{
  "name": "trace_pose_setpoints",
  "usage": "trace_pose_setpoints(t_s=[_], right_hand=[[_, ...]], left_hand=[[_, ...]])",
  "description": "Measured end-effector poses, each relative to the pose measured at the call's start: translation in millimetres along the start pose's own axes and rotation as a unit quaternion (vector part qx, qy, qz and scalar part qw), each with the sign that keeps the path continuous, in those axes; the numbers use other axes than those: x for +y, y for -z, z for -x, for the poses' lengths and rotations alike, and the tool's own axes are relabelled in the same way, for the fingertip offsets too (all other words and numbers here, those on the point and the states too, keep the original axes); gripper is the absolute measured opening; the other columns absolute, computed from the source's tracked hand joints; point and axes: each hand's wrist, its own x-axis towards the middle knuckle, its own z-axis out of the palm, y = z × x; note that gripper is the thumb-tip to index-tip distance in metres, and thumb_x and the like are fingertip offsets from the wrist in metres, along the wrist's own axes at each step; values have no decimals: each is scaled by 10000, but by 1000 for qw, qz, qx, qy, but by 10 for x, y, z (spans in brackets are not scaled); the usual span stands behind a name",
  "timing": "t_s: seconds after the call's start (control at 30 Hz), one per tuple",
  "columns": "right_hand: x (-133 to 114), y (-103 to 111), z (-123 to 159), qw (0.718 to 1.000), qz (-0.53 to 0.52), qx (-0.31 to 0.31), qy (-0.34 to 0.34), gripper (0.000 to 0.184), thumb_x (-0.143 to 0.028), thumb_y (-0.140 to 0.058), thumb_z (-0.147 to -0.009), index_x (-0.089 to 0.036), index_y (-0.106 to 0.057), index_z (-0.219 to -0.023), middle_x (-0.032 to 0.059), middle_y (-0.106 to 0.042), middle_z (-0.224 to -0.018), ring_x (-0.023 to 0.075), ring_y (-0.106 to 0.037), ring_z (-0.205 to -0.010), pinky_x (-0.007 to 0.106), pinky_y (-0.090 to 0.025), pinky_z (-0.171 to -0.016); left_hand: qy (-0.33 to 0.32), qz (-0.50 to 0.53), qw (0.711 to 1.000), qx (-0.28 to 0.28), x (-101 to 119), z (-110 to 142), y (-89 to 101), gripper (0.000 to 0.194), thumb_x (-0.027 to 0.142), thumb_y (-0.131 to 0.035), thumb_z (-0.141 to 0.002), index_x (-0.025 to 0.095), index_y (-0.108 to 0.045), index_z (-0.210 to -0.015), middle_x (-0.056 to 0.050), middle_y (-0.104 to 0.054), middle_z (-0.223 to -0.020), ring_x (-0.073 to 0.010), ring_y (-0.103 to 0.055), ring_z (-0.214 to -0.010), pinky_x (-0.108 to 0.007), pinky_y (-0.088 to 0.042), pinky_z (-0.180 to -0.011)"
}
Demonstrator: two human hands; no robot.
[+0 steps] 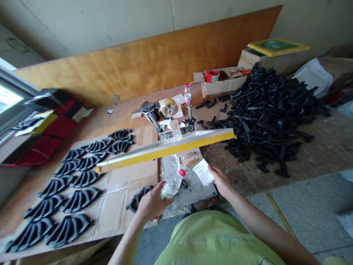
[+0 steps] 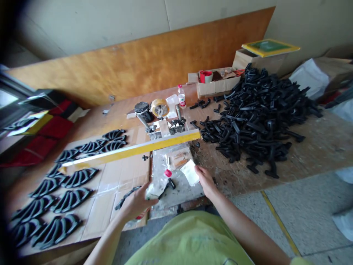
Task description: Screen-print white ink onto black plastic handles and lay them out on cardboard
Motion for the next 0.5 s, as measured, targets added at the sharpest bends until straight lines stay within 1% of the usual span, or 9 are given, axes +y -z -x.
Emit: trace_pose_setpoints(t_s=[0.07, 0.1, 0.2, 0.3, 0.37, 0.5], right_hand=[[3, 10, 21, 1000, 3, -27, 0, 547, -629, -690, -667, -155, -703, -940, 62, -733, -836, 215, -661, -751, 276, -487, -621], [6, 19, 35, 999, 3, -41, -2, 545, -626, -691, -669, -151, -705, -937, 65, -734, -842, 210, -658, -741, 270, -479, -615], [34, 56, 79, 997, -3, -71, -20, 540, -615, -691, -678, -146, -711, -944, 70, -738, -850, 196, -650, -707, 259, -461, -600], [72, 90, 103, 996, -16, -80, -35, 522, -601, -698, -674, -148, -720, -934, 72, -742, -861, 202, -658, -719, 264, -465, -608], [83, 109, 110, 996, -34, -70, -41, 503, -588, -719, -653, -152, -724, -905, 69, -744, -856, 208, -665, -728, 267, -473, -615], [60, 152, 127, 993, -89, -49, -54, 459, -543, -758, -622, -168, -725, -883, 53, -748, -863, 199, -671, -723, 269, -494, -628]], left_hand=[[-36, -76, 996, -37, 310, 1, -4, 650, 497, -664, -697, 270, -509, -1286, -75, -717, -1054, -287, -672, -961, -324, -468, -758], [-57, -110, 991, -46, 440, -16, -3, 624, 495, -649, -711, 285, -500, -1279, -71, -711, -1068, -291, -665, -975, -337, -466, -765], [-88, -169, 981, -35, 719, -98, 7, 564, 477, -620, -739, 287, -493, -1255, -75, -701, -1080, -299, -652, -992, -367, -468, -775], [-103, -210, 972, -19, 884, -166, 23, 533, 488, -600, -758, 260, -502, -1230, -94, -697, -1054, -308, -647, -981, -390, -471, -777], [-120, -230, 966, -8, 957, -170, 25, 518, 495, -595, -766, 240, -509, -1209, -106, -694, -1036, -311, -644, -974, -400, -471, -773], [-159, -250, 955, -4, 1001, -93, -14, 481, 476, -614, -766, 226, -528, -1169, -106, -689, -1020, -308, -641, -970, -399, -474, -762]])
